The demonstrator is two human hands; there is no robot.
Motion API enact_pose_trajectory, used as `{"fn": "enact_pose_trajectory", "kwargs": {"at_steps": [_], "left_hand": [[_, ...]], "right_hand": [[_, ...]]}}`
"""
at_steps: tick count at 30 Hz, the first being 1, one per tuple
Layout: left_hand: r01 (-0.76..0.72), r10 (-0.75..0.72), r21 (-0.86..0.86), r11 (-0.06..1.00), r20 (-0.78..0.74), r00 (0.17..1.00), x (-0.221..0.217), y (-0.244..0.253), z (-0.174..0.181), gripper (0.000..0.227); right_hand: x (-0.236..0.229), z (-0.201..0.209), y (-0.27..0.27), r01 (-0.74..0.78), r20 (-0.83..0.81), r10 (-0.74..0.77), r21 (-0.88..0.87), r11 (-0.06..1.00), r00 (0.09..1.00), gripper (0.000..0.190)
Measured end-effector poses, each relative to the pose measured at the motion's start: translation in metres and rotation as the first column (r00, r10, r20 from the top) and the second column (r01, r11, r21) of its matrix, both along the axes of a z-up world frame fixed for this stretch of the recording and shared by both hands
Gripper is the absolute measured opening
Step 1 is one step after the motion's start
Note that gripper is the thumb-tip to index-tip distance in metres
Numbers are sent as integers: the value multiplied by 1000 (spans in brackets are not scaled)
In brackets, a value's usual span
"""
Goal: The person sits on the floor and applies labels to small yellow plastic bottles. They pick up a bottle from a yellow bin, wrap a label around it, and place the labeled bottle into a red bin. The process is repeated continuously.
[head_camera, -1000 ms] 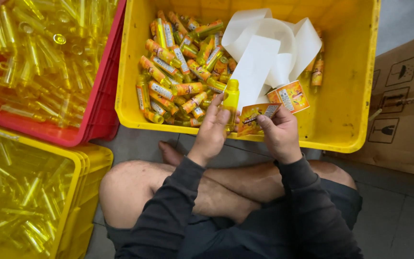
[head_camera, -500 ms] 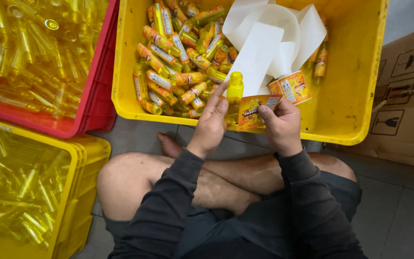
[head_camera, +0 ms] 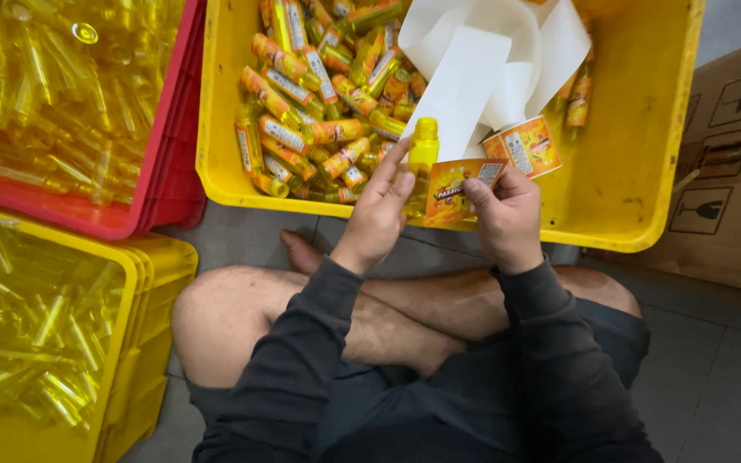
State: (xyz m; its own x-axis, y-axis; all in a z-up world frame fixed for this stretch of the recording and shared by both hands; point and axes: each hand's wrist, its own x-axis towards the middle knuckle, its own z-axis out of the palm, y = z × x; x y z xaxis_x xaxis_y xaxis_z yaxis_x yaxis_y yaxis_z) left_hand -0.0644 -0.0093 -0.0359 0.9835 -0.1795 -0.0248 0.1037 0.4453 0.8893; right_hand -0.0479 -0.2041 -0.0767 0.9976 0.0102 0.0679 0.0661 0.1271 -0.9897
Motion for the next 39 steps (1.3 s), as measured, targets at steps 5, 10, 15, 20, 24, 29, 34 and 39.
{"fn": "enact_pose_trajectory", "kwargs": {"at_steps": [5, 10, 15, 20, 24, 29, 34, 39], "left_hand": [[-24, 24, 28, 999, -9, 1000, 0, -5, 8, 54], [-18, 19, -59, 998, 10, 1000, 1, -2, -15, 52], [6, -5, -17, 1000, 37, 999, -1, 0, -17, 49], [20, -19, -17, 1000, 53, 998, 2, 1, -27, 48], [25, -23, -28, 999, 62, 998, 2, 1, -35, 47], [30, -31, 16, 999, 71, 997, 2, 2, -26, 48], [48, -47, -20, 999, 80, 996, 5, 2, -36, 47], [56, -49, -94, 994, 76, 996, 6, 1, -45, 46]], "right_hand": [[-1, 4, -1, 2, -5, -2, 16, 1000, 1000, 13], [-1, 8, 2, 10, -11, -10, -16, 1000, 1000, 14], [-2, 11, 4, 7, -8, -7, -48, 999, 1000, 14], [-3, 18, 5, -1, -5, 0, -70, 998, 1000, 14], [-4, 20, 5, -8, -1, 8, -91, 996, 1000, 14], [-3, 16, 4, -10, 7, 11, -99, 995, 1000, 16], [-2, 14, 2, -29, 3, 30, -98, 995, 1000, 17], [-1, 8, 0, -44, 12, 46, -104, 994, 999, 18]]}}
